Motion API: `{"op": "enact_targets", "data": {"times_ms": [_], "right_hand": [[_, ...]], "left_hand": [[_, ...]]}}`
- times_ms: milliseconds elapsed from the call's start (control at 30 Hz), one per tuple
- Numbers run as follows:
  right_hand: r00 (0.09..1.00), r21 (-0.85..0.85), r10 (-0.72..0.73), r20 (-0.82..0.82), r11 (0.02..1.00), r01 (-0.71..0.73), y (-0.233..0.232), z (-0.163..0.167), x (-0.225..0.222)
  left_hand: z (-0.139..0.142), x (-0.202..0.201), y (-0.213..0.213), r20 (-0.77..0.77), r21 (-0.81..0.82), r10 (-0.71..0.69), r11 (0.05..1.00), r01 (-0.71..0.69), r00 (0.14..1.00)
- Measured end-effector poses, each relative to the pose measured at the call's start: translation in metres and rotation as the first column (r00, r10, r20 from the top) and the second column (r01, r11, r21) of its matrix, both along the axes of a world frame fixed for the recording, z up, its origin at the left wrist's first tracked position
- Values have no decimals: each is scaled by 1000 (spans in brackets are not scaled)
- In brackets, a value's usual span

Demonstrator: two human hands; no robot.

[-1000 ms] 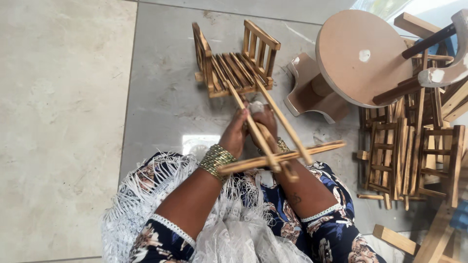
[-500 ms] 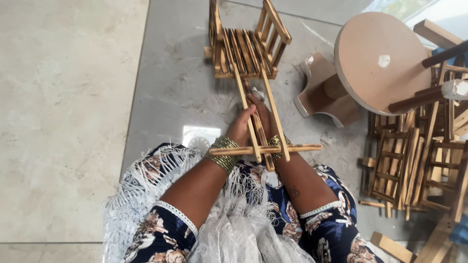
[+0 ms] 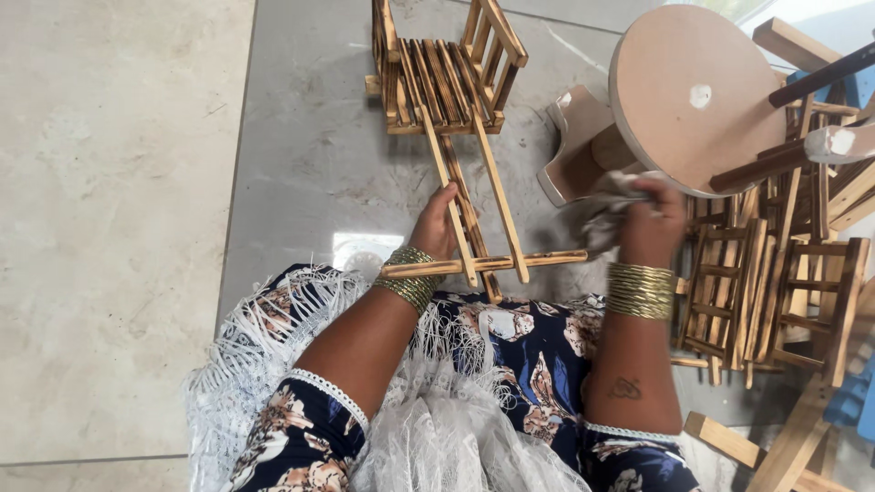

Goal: The person sits on the floor and wipes a small wooden chair with a cloth. They rotate the chair to clean different sides and then place it on the floor. The person then picks up a second wooden chair and wipes it with the cloth.

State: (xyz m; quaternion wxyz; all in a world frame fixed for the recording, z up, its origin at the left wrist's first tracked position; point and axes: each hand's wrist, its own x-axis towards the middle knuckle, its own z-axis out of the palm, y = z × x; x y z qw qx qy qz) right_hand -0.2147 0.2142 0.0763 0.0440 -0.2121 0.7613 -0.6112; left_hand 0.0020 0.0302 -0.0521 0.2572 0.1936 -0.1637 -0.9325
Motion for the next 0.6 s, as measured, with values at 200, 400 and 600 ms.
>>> {"op": "enact_targets", "data": {"times_ms": [200,400,600], "right_hand": [[897,-663,415,150,715,-220,6,100,63],[787,279,569,238,736,-616,-59,79,113],[218,854,975,-29,137,-502,-106,16,96]], "left_hand": [[-9,-5,15,-165,75,55,996,-43,985],[-5,3,21,-303,146,3,988,43,953],[-9,-5,31,-585,162,88,987,10,806]]}}
